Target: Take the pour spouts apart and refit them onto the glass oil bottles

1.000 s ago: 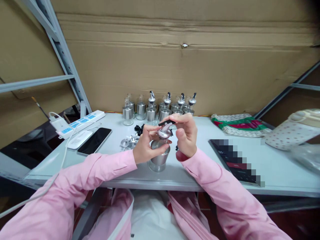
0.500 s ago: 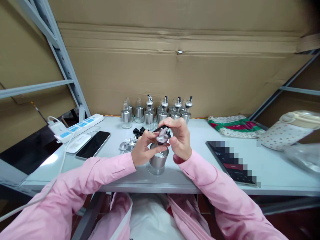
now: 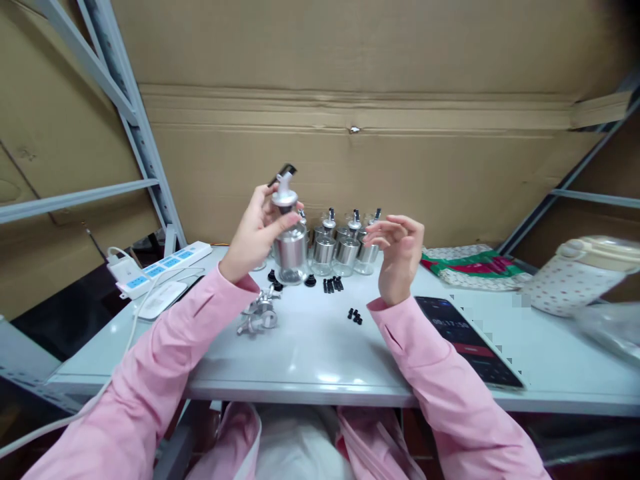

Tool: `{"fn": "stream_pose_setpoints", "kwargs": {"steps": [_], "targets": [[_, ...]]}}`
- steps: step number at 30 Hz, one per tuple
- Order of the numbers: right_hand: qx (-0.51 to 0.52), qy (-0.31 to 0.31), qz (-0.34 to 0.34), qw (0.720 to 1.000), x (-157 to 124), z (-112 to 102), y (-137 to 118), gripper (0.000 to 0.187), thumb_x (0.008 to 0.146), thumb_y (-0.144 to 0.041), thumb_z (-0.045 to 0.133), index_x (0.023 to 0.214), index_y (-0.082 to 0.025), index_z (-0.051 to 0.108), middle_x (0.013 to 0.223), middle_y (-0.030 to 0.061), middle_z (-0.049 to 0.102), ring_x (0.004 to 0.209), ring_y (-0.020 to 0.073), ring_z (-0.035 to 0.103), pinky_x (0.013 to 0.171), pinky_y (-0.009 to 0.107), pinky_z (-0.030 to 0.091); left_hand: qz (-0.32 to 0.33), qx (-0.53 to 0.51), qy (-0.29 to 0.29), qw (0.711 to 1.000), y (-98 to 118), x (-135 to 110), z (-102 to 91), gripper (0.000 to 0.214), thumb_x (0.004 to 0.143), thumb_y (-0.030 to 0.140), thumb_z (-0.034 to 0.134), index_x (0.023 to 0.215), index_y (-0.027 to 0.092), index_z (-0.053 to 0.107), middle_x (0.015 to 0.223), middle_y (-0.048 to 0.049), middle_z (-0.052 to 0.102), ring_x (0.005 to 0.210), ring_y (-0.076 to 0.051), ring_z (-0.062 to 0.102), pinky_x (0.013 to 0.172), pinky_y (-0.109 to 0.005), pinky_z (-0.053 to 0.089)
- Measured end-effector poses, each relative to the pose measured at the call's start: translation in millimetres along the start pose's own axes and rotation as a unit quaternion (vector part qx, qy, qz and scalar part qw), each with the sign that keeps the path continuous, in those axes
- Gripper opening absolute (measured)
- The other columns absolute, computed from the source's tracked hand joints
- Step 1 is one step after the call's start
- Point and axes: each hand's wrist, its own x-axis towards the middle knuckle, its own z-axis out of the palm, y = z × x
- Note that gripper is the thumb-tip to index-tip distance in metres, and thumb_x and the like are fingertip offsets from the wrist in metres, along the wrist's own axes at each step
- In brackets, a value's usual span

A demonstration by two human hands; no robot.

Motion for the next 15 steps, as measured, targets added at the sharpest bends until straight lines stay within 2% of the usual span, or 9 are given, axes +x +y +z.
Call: {"fn": "stream_pose_setpoints", "kwargs": {"steps": [2, 5, 9, 15], "targets": [[-0.019, 0.005, 0.024, 1.000, 4, -4, 6, 0.033, 0.085, -0.055, 0.045, 0.098, -0.025, 0.054, 0.081, 0.0001, 0.061, 0.065, 0.0112, 0.058, 0.058, 0.026, 0.044, 0.002, 0.033, 0.028, 0.999, -14, 14, -16.1, 0.037, 0.079, 0.025, 0.064, 0.110, 0.021, 0.044, 0.106, -0.0048, 0.060, 0.102, -0.021, 0.061, 0.093, -0.040, 0.047], [-0.027, 0.006, 0.064, 0.998, 5, -9, 12, 0.037, 0.084, -0.058, 0.044, 0.096, -0.024, 0.052, 0.078, -0.0004, 0.062, 0.064, 0.0110, 0.058, 0.058, 0.026, 0.044, 0.003, 0.055, 0.079, 0.995, -49, 21, -30.1, 0.039, 0.076, 0.024, 0.065, 0.109, 0.021, 0.045, 0.106, -0.0049, 0.060, 0.104, -0.021, 0.059, 0.096, -0.041, 0.046], [0.007, 0.005, 0.132, 0.991, 6, -11, 17, 0.039, 0.084, -0.060, 0.040, 0.096, -0.024, 0.049, 0.071, -0.0018, 0.062, 0.060, 0.0111, 0.059, 0.056, 0.025, 0.045, -0.035, 0.061, 0.096, 0.993, -91, 17, -34.9, 0.041, 0.074, 0.022, 0.064, 0.109, 0.022, 0.044, 0.101, -0.0039, 0.062, 0.099, -0.020, 0.061, 0.096, -0.041, 0.045], [0.023, 0.011, 0.159, 0.987, 8, -13, 23, 0.040, 0.083, -0.060, 0.042, 0.095, -0.023, 0.049, 0.068, -0.0026, 0.062, 0.060, 0.0111, 0.060, 0.053, 0.023, 0.046, -0.069, 0.100, 0.093, 0.988, -124, 6, -37.3, 0.046, 0.072, 0.024, 0.064, 0.113, 0.021, 0.044, 0.102, -0.0044, 0.063, 0.098, -0.020, 0.062, 0.097, -0.040, 0.042]]}}
